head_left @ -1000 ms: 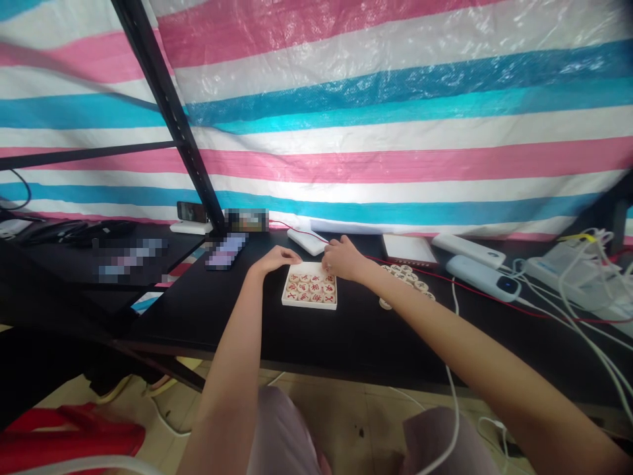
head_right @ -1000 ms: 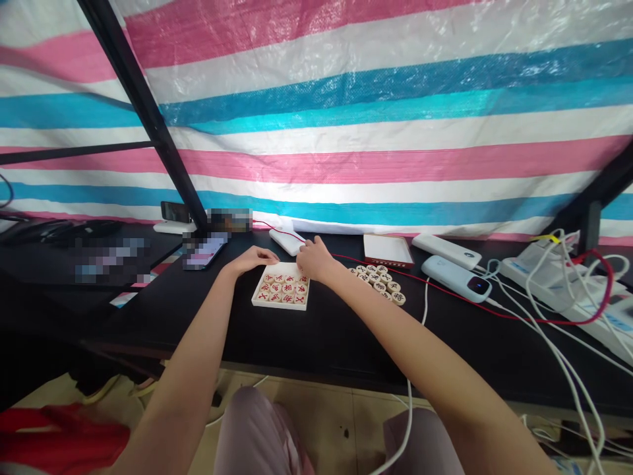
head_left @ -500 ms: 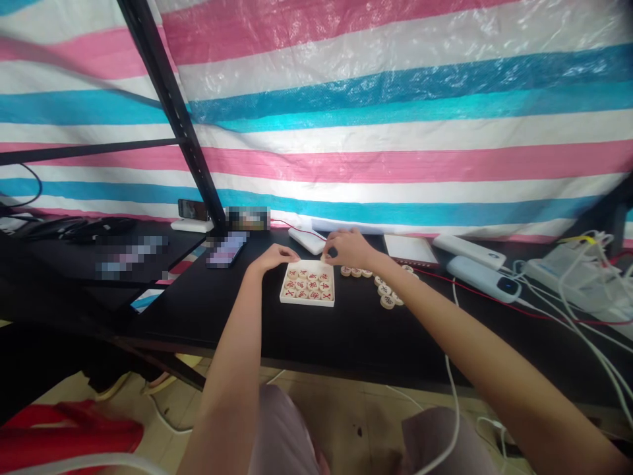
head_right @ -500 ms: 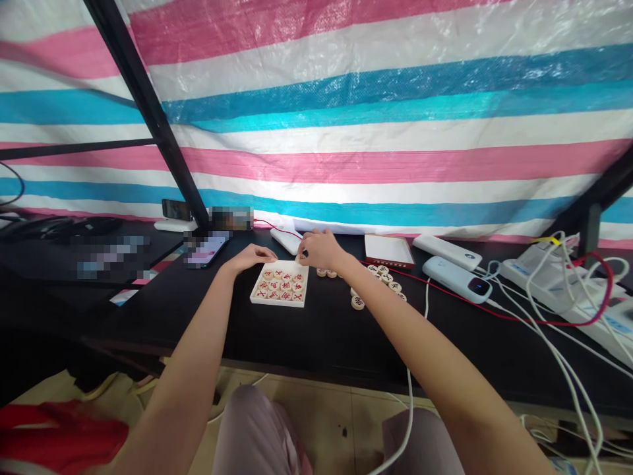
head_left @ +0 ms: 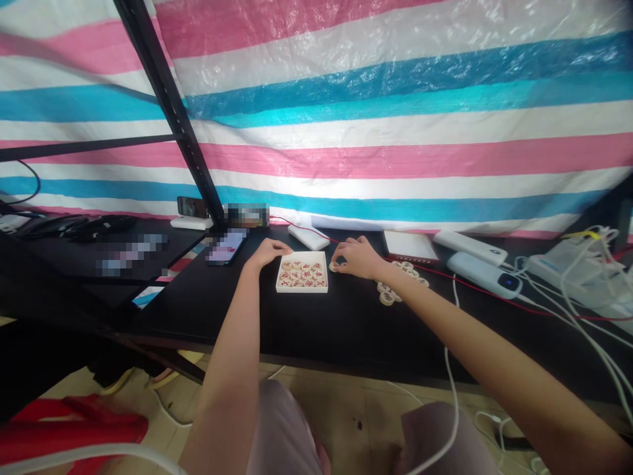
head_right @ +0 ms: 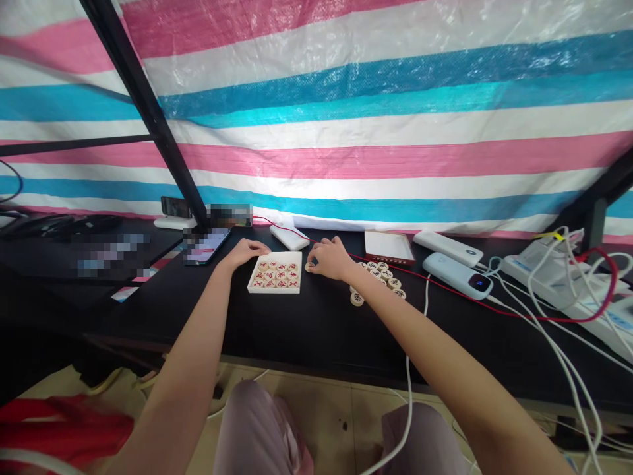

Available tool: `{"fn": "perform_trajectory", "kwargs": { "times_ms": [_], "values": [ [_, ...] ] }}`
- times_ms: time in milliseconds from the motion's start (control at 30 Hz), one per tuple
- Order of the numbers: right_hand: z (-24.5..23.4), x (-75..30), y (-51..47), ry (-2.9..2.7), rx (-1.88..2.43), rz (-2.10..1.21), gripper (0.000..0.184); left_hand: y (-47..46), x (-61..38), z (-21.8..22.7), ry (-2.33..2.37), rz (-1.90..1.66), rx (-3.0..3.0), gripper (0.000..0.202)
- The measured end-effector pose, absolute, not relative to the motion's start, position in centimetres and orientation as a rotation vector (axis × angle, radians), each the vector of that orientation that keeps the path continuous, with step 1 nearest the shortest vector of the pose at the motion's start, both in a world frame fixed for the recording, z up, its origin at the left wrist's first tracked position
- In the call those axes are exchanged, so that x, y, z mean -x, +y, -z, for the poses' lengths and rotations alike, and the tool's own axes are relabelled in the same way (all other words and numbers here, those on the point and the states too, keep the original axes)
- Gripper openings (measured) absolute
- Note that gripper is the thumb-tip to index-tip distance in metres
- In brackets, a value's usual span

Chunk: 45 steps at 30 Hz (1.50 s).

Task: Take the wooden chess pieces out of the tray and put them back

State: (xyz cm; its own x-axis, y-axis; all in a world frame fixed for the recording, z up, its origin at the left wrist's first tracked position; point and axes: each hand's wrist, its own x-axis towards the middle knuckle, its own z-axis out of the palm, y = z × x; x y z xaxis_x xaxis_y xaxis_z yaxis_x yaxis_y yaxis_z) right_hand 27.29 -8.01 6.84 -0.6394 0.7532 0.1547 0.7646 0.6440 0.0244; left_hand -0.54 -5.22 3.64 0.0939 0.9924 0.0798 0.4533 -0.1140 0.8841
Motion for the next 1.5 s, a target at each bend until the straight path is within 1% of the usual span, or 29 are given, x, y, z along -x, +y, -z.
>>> {"fn": "perform_trajectory", "kwargs": {
  "times_ms": [233, 300, 400, 533, 700, 900, 1033, 1167, 1333, 1500],
  "values": [
    [-6.9, -27.3, -8.1, -2.770, 1.300, 0.221, 0.028, -5.1, 0.6, -3.5, 1.420, -0.914, -1.659, 0.031],
    [-7.3, -26.9, -8.1, -2.725, 1.291, 0.199, 0.030, -5.1, 0.6, -3.4, 1.412, -0.889, -1.668, 0.032],
    [-8.0, -25.1, -8.1, -2.662, 1.251, 0.126, 0.026, -5.0, 0.7, -3.3, 1.375, -0.832, -1.692, 0.033],
    [-8.0, -20.8, -8.6, -2.810, 1.168, 0.057, 0.026, -4.8, 0.9, -3.2, 1.318, -0.812, -1.736, 0.031],
    [-6.9, -17.2, -9.3, -2.847, 1.154, 0.098, 0.034, -4.6, 1.0, -3.0, 1.304, -0.836, -1.757, 0.025],
    [-6.7, -16.3, -9.6, -2.810, 1.133, 0.155, 0.029, -4.5, 1.0, -2.7, 1.311, -0.860, -1.730, 0.024],
    [-8.1, -18.4, -9.6, -2.674, 1.145, 0.175, 0.032, -4.4, 1.2, -2.3, 1.296, -0.860, -1.729, 0.027],
    [-8.8, -23.6, -9.9, -2.569, 1.109, 0.165, 0.034, -4.6, 1.1, -2.4, 1.303, -0.836, -1.708, 0.033],
    [-6.9, -28.9, -11.3, -2.632, 1.090, 0.315, 0.031, -4.8, 1.1, -3.0, 1.312, -0.795, -1.737, 0.035],
    [-4.9, -29.5, -12.5, -2.640, 1.023, 0.357, 0.028, -4.9, 1.1, -2.9, 1.329, -0.810, -1.737, 0.036]
  ]
}}
